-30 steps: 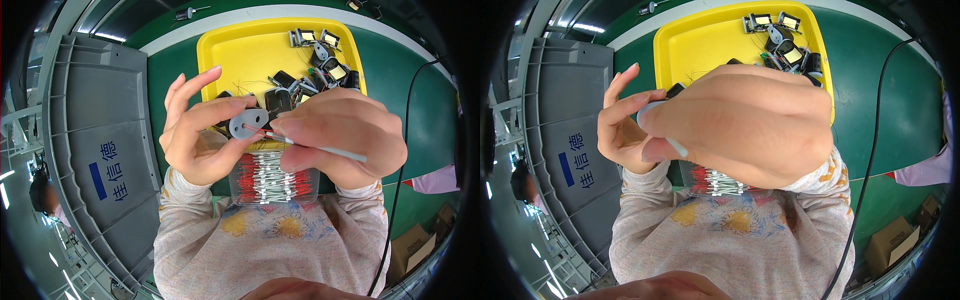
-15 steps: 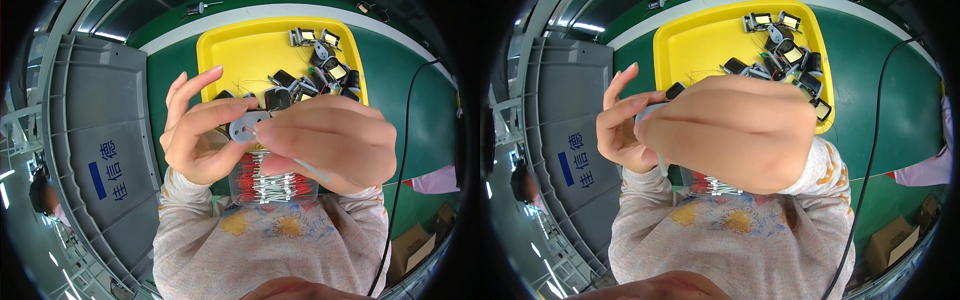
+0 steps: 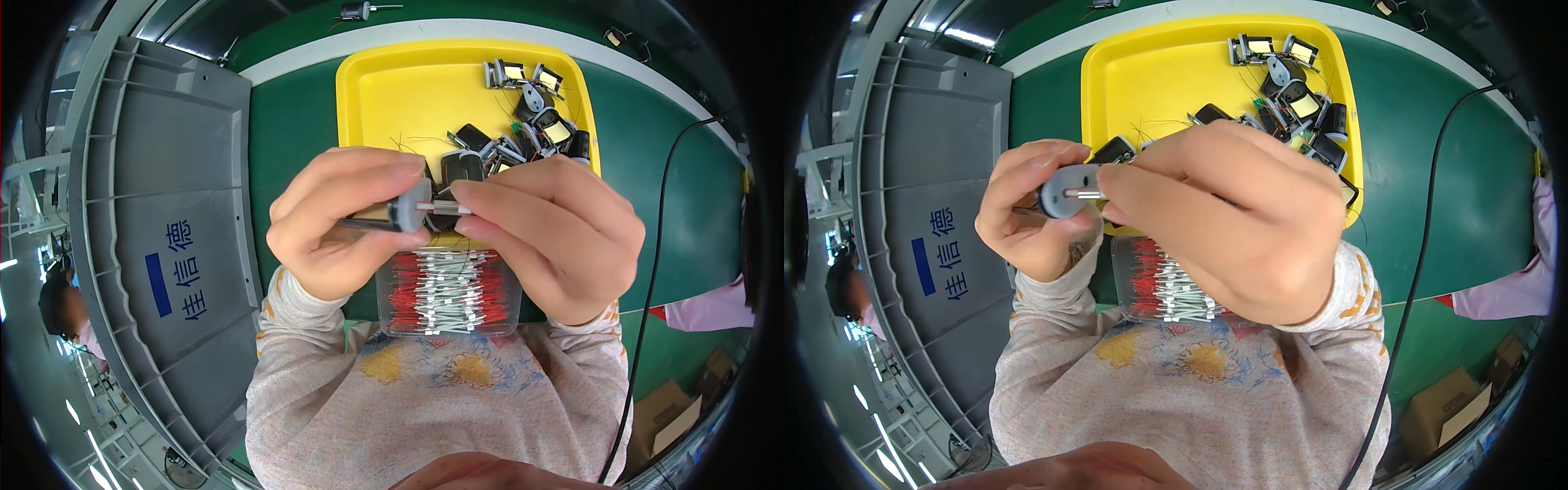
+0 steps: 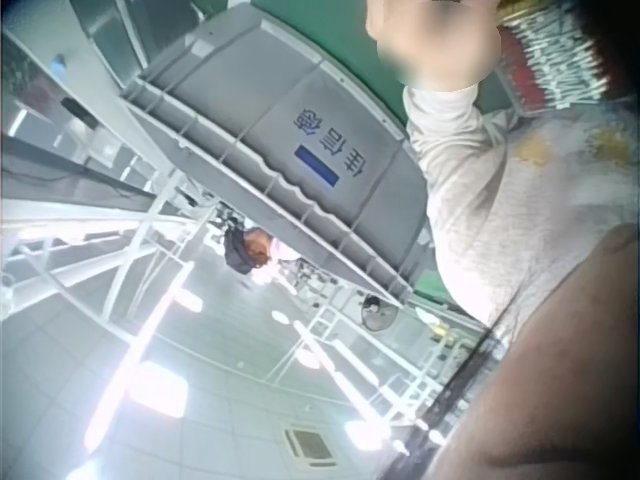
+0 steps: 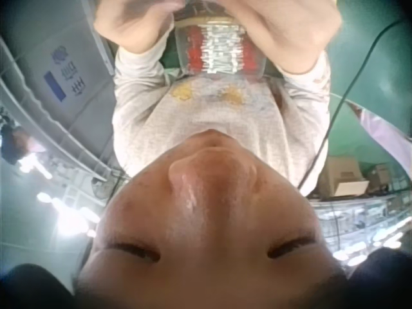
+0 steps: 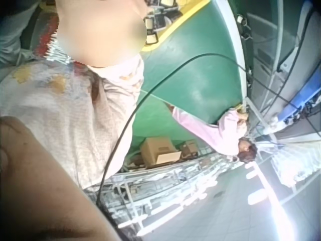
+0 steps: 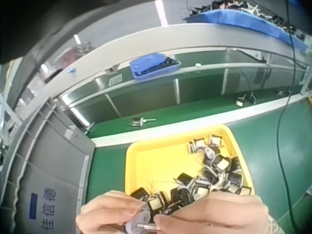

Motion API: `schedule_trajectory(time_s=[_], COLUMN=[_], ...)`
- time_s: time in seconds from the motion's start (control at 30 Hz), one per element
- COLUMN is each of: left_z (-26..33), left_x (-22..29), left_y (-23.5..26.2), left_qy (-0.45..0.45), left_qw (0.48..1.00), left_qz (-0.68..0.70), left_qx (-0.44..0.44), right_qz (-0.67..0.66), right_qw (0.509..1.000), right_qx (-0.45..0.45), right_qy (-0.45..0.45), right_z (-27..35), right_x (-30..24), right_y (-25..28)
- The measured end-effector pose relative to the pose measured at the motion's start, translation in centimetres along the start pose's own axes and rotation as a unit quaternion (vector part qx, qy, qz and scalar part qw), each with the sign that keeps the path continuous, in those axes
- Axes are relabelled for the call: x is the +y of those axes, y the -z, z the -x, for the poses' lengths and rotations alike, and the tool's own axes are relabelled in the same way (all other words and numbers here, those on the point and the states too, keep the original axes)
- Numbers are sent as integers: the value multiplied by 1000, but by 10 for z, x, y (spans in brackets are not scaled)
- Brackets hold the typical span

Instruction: The person uses a small metal tool to manipulate red wires on small electronic components. They pick up each component from a yellow tray, insert the tool into a hole, and then place the component back into the tray. The process is repeated for multiple units.

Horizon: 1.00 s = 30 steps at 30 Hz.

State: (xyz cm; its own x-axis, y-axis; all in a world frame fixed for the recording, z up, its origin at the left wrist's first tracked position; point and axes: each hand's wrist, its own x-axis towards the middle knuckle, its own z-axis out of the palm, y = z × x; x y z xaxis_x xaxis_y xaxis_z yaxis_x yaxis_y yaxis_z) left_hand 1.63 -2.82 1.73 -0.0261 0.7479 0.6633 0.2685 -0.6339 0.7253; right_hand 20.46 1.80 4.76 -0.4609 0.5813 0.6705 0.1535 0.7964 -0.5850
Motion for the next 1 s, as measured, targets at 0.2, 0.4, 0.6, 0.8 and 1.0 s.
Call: schedule_trajectory(time_s=[0.2, 0.4, 0.6, 0.8, 1.0], left_z=[-1, 0, 0, -5, -6], left_x=[1, 4, 2, 3, -5], left_y=[-2, 2, 6, 12, 9], left_qy=[-15, -66, -60, 51, 219], left_qw=[999, 991, 996, 995, 966], left_qz=[-43, -115, -59, 9, 128], left_qx=[16, -9, -44, -86, -46], right_qz=[104, 132, 64, 10, -63], right_qw=[991, 980, 985, 995, 997], right_qx=[4, 30, 1, -46, -27], right_qy=[80, 147, 157, 88, -36], right_z=[3, 7, 5, 3, -7], right_x=[0, 1, 6, 8, 23], right_y=[-9, -18, -17, -16, -21])
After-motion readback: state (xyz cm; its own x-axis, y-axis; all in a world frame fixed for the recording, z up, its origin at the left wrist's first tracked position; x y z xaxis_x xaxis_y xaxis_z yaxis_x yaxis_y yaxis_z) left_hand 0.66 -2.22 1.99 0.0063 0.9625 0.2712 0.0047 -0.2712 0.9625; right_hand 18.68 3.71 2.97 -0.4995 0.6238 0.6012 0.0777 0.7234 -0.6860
